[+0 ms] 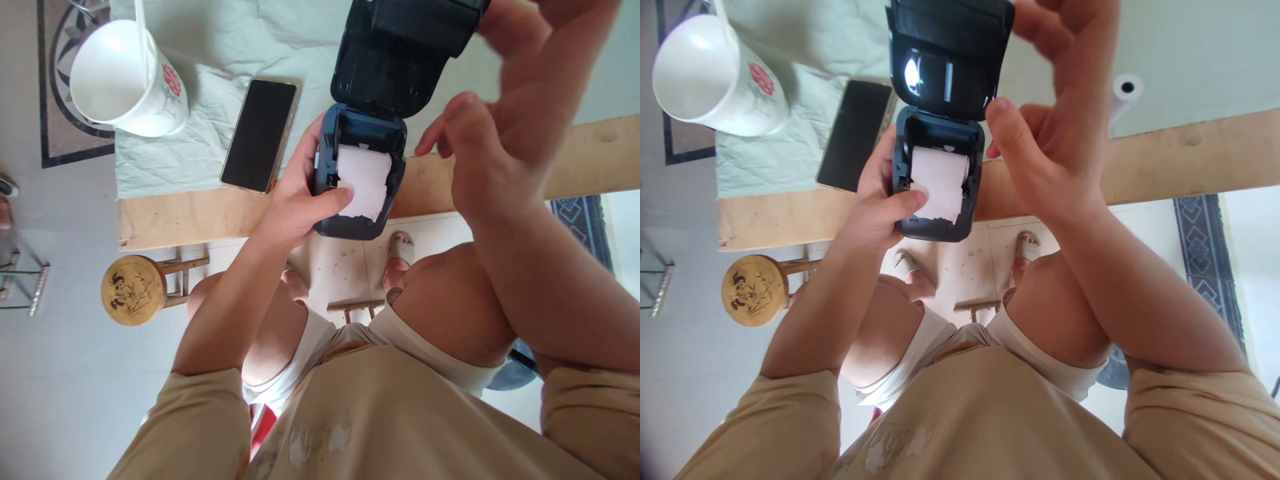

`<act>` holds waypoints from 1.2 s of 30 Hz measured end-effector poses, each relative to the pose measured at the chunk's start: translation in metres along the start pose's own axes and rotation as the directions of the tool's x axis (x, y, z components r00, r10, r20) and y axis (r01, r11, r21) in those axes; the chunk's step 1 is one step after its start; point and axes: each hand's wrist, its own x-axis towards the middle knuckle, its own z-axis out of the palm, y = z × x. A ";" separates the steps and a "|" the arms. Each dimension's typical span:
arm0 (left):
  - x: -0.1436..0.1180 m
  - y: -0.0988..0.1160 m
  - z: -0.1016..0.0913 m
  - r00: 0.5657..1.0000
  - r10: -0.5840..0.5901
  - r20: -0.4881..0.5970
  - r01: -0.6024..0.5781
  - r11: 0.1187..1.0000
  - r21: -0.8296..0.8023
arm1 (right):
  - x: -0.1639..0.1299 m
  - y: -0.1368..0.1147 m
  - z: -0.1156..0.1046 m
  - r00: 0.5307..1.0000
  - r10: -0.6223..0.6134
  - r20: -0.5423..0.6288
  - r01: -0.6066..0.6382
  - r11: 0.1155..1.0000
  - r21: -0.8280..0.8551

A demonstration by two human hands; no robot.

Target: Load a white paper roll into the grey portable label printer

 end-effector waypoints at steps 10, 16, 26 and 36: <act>-0.008 0.021 0.016 0.981 -0.127 -0.148 0.128 0.992 -0.001 | -0.003 0.021 0.005 0.977 0.162 0.142 -0.178 0.978 0.112; -0.008 0.022 0.018 0.984 -0.131 -0.122 0.132 0.991 0.005 | -0.011 0.020 0.013 0.897 0.105 0.430 -0.157 0.984 0.088; -0.009 0.021 0.029 0.983 -0.092 -0.158 0.084 0.995 -0.057 | -0.011 0.021 0.018 0.869 0.235 0.435 -0.305 0.947 0.098; -0.007 0.020 0.024 0.984 -0.113 -0.134 0.105 0.992 -0.069 | -0.010 0.019 0.019 0.854 0.289 0.432 -0.344 0.937 0.054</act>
